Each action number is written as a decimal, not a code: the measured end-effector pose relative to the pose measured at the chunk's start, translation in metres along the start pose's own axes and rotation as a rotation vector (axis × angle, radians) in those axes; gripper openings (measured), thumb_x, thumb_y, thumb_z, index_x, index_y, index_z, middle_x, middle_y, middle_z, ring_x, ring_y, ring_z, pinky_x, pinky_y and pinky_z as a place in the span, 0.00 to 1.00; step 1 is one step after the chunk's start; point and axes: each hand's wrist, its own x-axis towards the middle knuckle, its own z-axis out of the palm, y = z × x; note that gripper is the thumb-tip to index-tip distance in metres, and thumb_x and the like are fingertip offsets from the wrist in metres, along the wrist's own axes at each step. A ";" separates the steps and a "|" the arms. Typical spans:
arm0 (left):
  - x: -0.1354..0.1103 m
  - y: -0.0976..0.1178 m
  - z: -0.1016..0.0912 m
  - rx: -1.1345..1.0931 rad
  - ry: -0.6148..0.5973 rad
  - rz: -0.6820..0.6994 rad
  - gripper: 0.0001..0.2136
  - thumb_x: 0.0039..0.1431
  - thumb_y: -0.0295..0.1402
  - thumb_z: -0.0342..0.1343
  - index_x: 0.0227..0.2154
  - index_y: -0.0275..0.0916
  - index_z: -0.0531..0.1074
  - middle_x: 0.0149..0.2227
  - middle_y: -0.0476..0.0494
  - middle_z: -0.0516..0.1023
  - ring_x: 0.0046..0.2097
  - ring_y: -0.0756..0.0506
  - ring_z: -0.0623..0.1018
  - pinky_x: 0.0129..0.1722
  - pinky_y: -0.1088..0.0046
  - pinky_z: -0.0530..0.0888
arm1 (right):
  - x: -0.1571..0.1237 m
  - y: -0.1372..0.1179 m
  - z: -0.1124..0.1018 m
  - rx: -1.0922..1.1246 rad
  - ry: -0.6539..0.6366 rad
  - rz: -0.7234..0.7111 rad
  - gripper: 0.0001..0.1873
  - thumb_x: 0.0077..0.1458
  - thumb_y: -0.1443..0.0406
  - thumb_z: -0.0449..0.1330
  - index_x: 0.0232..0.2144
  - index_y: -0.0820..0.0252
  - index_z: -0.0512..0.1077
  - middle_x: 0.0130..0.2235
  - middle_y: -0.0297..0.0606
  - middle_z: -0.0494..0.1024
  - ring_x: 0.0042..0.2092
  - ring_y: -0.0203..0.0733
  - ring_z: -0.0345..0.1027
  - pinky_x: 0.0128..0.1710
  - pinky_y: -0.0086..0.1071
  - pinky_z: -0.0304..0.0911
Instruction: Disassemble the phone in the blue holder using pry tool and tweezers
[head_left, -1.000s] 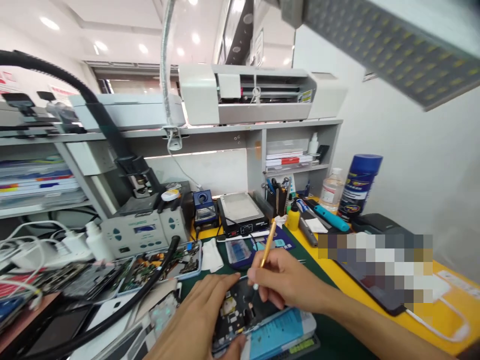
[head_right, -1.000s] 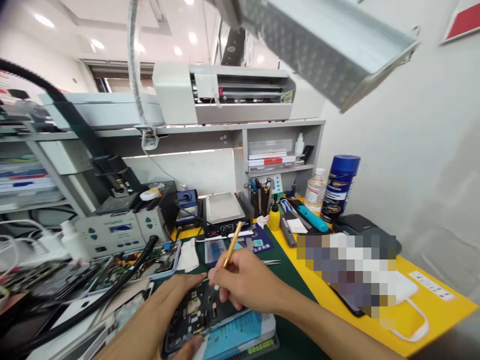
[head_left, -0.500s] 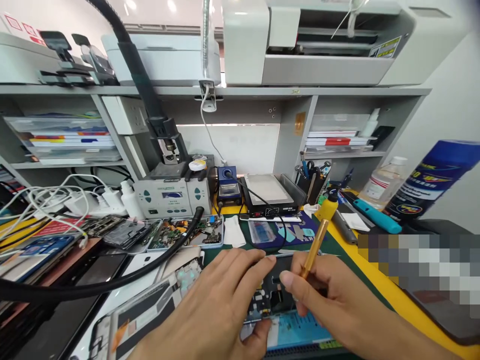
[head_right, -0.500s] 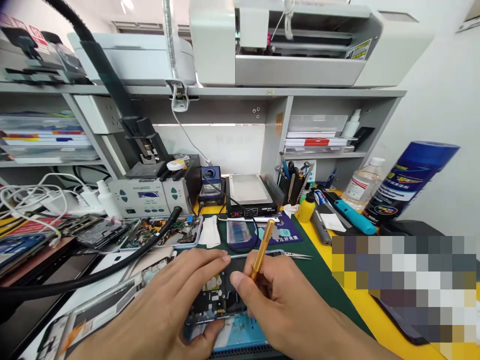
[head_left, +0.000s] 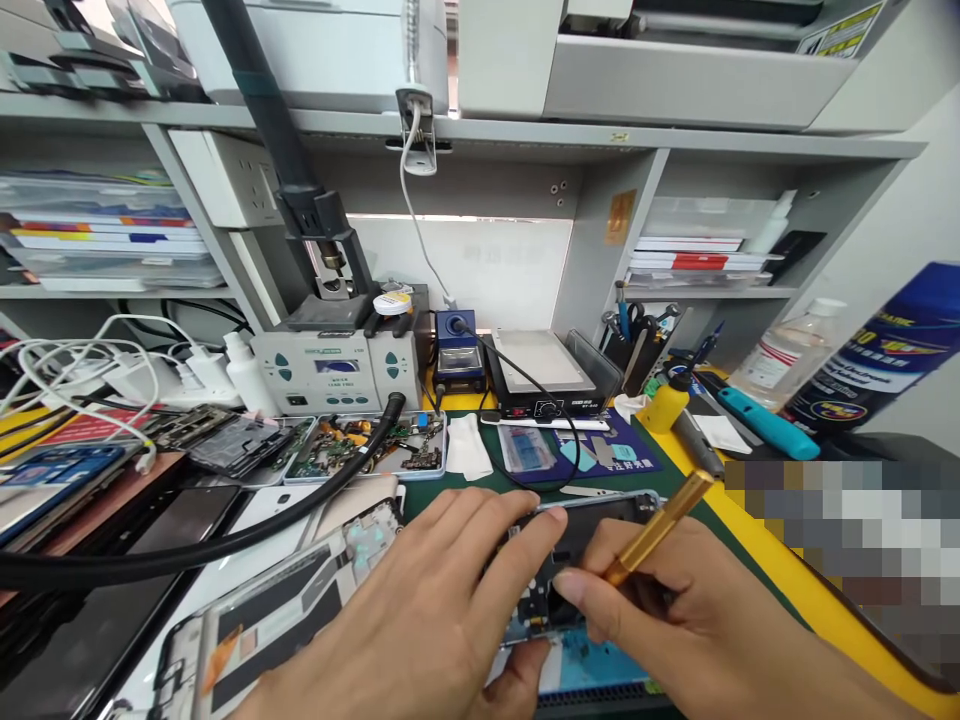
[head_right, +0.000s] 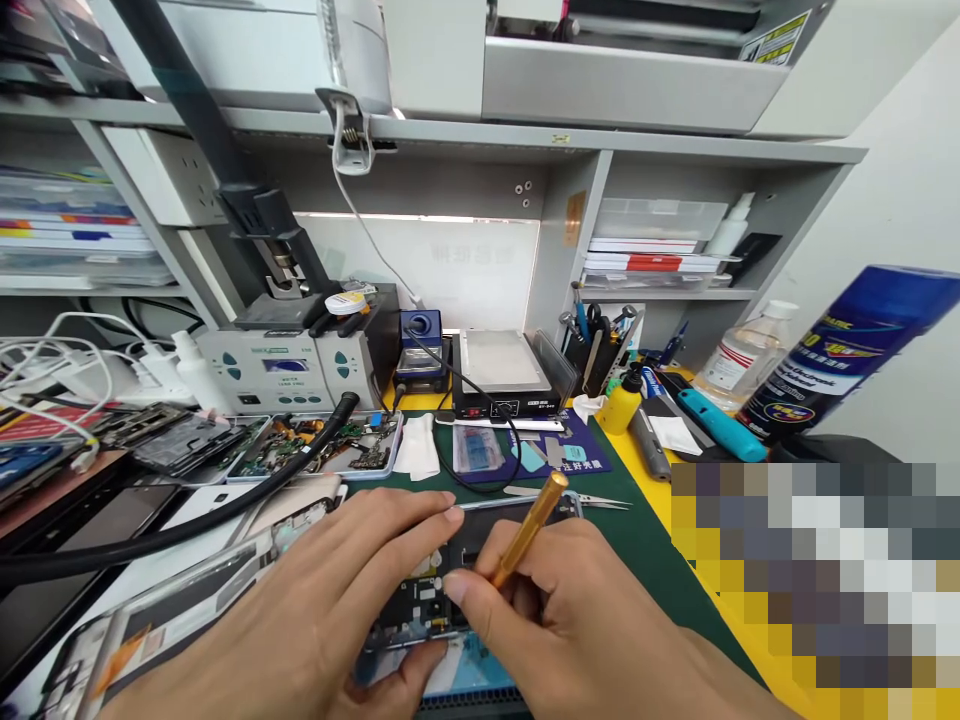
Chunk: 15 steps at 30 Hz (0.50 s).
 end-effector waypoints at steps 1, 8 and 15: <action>0.000 0.000 0.000 -0.001 -0.008 -0.020 0.32 0.56 0.28 0.63 0.63 0.36 0.60 0.59 0.35 0.77 0.57 0.35 0.77 0.57 0.58 0.78 | 0.000 -0.001 0.000 0.006 0.012 -0.007 0.16 0.70 0.57 0.57 0.29 0.54 0.73 0.29 0.34 0.79 0.30 0.43 0.72 0.28 0.32 0.64; -0.003 0.002 -0.001 -0.025 -0.039 -0.055 0.30 0.59 0.29 0.62 0.63 0.38 0.60 0.60 0.35 0.76 0.59 0.35 0.76 0.58 0.56 0.77 | 0.000 -0.003 0.001 0.023 0.004 -0.008 0.16 0.69 0.58 0.58 0.28 0.54 0.74 0.28 0.35 0.80 0.31 0.43 0.73 0.31 0.32 0.68; 0.000 0.003 -0.003 -0.075 -0.089 -0.111 0.33 0.54 0.30 0.65 0.63 0.36 0.62 0.59 0.36 0.76 0.60 0.35 0.76 0.60 0.56 0.76 | -0.001 -0.001 -0.002 -0.079 -0.033 0.006 0.20 0.73 0.54 0.50 0.27 0.53 0.65 0.25 0.31 0.69 0.27 0.39 0.64 0.27 0.32 0.62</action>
